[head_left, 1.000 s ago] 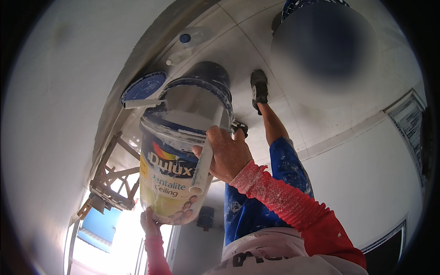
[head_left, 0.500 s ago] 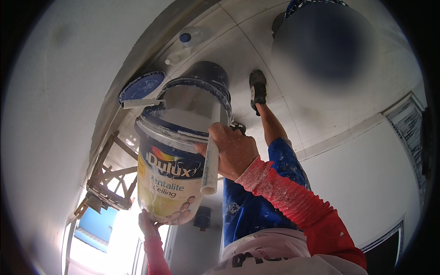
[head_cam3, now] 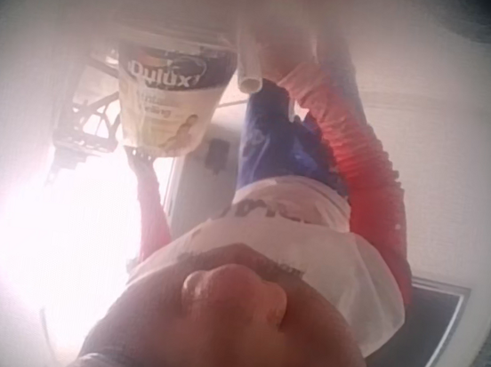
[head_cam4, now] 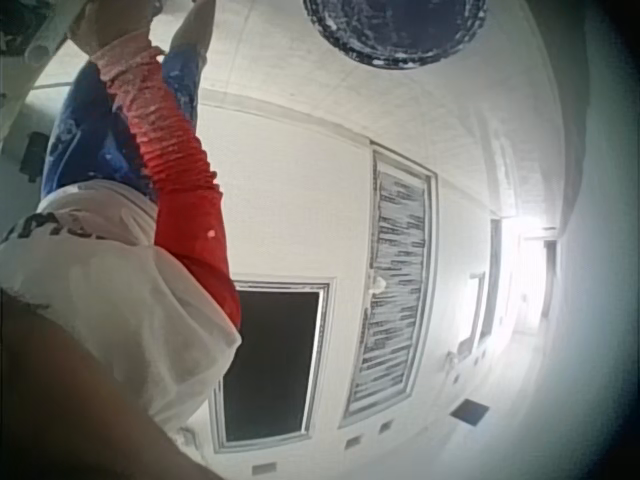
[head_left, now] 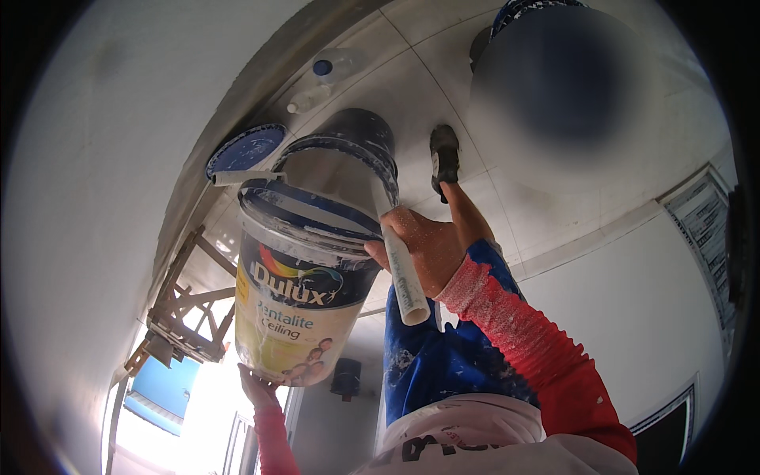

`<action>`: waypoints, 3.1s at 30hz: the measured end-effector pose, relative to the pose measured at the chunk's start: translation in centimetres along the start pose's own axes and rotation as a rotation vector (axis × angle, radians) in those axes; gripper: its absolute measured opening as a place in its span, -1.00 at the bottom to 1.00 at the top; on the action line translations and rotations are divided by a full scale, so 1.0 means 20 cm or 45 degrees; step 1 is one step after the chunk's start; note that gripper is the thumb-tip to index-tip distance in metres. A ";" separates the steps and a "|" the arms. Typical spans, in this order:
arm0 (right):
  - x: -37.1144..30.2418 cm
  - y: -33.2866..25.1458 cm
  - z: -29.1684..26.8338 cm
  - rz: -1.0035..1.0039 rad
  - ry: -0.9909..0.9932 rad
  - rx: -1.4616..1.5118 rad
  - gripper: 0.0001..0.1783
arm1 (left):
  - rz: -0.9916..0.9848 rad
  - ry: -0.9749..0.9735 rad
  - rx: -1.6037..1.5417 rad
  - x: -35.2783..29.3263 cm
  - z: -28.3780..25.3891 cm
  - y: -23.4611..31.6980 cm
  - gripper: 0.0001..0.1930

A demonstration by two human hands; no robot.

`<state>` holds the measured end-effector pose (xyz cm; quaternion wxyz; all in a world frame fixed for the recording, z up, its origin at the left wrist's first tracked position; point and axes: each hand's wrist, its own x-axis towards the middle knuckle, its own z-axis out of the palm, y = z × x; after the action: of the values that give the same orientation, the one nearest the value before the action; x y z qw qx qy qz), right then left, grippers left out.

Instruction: The person walks to a set of paint buckets, opens a bucket of white paint, and stirs it with a stick. They then pour some of the paint into a second bucket and add water from a plastic bottle before stirring again.

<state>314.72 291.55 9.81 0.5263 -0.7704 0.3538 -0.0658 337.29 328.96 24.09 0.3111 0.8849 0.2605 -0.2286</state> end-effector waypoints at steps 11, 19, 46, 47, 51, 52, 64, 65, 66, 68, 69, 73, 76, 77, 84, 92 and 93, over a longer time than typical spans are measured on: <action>0.04 0.07 0.05 -0.033 0.133 0.033 -0.58 | 0.129 -0.145 0.152 -0.03 -0.01 -0.03 -0.57; 0.07 0.08 0.08 -0.031 0.094 0.017 -0.56 | 0.077 -0.200 0.108 0.00 -0.02 -0.04 -0.59; 0.09 0.11 0.08 -0.032 0.073 -0.029 -0.61 | 0.095 -0.241 -0.145 -0.02 -0.05 -0.24 -0.54; 0.09 0.11 0.08 -0.055 0.085 -0.036 -0.58 | 0.135 -0.241 -0.121 -0.02 -0.04 -0.25 -0.56; 0.10 0.09 0.07 -0.069 0.107 -0.058 -0.60 | 0.190 -0.241 -0.065 -0.02 -0.03 -0.23 -0.62; 0.10 0.09 0.07 -0.071 0.119 -0.066 -0.61 | 0.207 -0.210 -0.068 -0.03 -0.01 -0.21 -0.64; 0.10 0.06 0.08 -0.016 0.094 -0.002 -0.58 | 0.350 -0.085 -0.010 -0.22 0.07 -0.09 -0.76; 0.10 0.07 0.08 -0.028 0.096 -0.026 -0.58 | 0.339 -0.085 -0.010 -0.25 0.08 -0.06 -0.76; 0.11 0.07 0.08 -0.039 0.095 -0.048 -0.58 | 0.326 -0.083 -0.007 -0.27 0.10 -0.03 -0.77; 0.13 0.09 0.08 -0.045 0.099 -0.061 -0.57 | 0.322 -0.052 0.004 -0.28 0.11 -0.01 -0.76; 0.13 0.10 0.09 -0.043 0.105 -0.051 -0.57 | 0.322 -0.035 0.008 -0.29 0.11 -0.01 -0.76; 0.15 0.12 0.09 -0.032 0.106 -0.033 -0.57 | 0.250 -0.116 -0.004 -0.27 0.08 0.01 -0.64; 0.17 0.14 0.08 0.073 0.043 0.093 -0.56 | 0.243 -0.169 0.004 -0.25 0.08 0.00 -0.62; 0.17 0.15 0.09 0.061 0.049 0.076 -0.56 | 0.229 -0.163 0.021 -0.24 0.08 -0.01 -0.62; 0.18 0.18 0.04 -0.030 0.020 0.012 -0.55 | 0.155 -0.084 0.070 -0.27 0.13 -0.01 -0.66; 0.21 0.14 -0.12 -0.153 0.094 0.047 -0.57 | 0.138 -0.044 0.068 -0.27 0.14 -0.01 -0.75; 0.21 0.13 -0.16 -0.141 0.072 0.044 -0.58 | 0.143 -0.048 0.074 -0.27 0.14 -0.01 -0.74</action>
<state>315.18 286.00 7.81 0.5250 -0.7774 0.3242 -0.1225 332.42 325.49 25.20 0.3027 0.9023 0.1976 -0.2350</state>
